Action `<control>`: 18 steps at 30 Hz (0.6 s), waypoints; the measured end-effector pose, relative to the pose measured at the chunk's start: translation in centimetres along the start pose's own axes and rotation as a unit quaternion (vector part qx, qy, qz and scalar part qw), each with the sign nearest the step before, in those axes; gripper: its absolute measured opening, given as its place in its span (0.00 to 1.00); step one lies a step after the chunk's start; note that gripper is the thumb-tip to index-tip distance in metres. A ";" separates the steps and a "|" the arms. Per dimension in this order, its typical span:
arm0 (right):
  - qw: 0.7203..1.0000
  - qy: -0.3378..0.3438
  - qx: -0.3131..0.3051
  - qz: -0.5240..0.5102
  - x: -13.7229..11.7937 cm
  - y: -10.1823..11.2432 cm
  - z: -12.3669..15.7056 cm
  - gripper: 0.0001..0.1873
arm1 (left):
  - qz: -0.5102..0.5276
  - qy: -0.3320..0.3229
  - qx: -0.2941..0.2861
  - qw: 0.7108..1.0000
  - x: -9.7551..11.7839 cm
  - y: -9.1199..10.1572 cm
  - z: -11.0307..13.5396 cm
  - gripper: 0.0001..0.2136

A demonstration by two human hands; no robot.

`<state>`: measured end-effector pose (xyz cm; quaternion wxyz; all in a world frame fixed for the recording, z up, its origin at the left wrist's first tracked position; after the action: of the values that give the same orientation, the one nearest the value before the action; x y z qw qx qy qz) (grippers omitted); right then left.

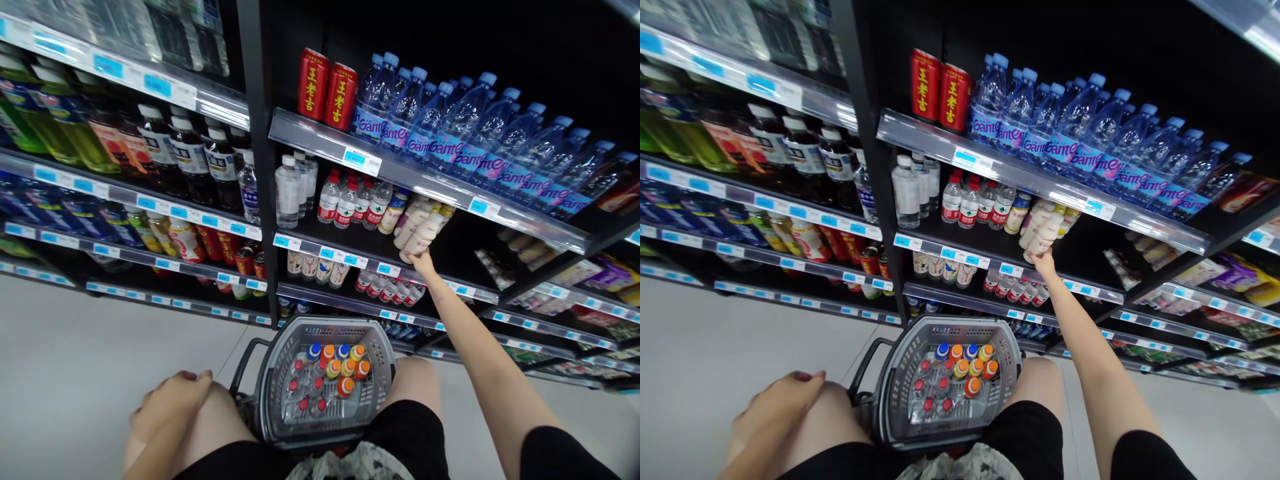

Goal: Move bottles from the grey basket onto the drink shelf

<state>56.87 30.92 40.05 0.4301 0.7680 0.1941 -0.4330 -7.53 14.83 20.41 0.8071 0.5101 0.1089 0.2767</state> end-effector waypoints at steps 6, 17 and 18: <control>0.997 -0.008 0.009 0.082 -0.8 0.8 -0.1 0.37 | -0.001 0.007 0.003 1.000 -0.9 -0.2 -0.2 0.26; 0.975 0.021 0.142 0.167 -5.0 0.6 4.0 0.58 | -0.003 0.017 0.011 1.000 -1.9 -1.5 -1.1 0.26; 0.967 0.075 0.156 0.186 -6.0 0.4 4.7 0.57 | -0.004 0.017 0.007 1.000 -2.0 -1.6 -1.2 0.27</control>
<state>51.54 27.26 44.04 0.3624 0.8785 0.0099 -0.3111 -9.19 14.14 18.17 0.8027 0.5106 0.1266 0.2811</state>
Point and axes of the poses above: each hand's wrist, its own z-axis away from the middle knuckle, its own y-axis out of the back of the hand, x = y × z, the point moved 6 cm from there along -z, towards the middle knuckle, and after that the axes turned 12 degrees about -z, right-handed, at the moved point
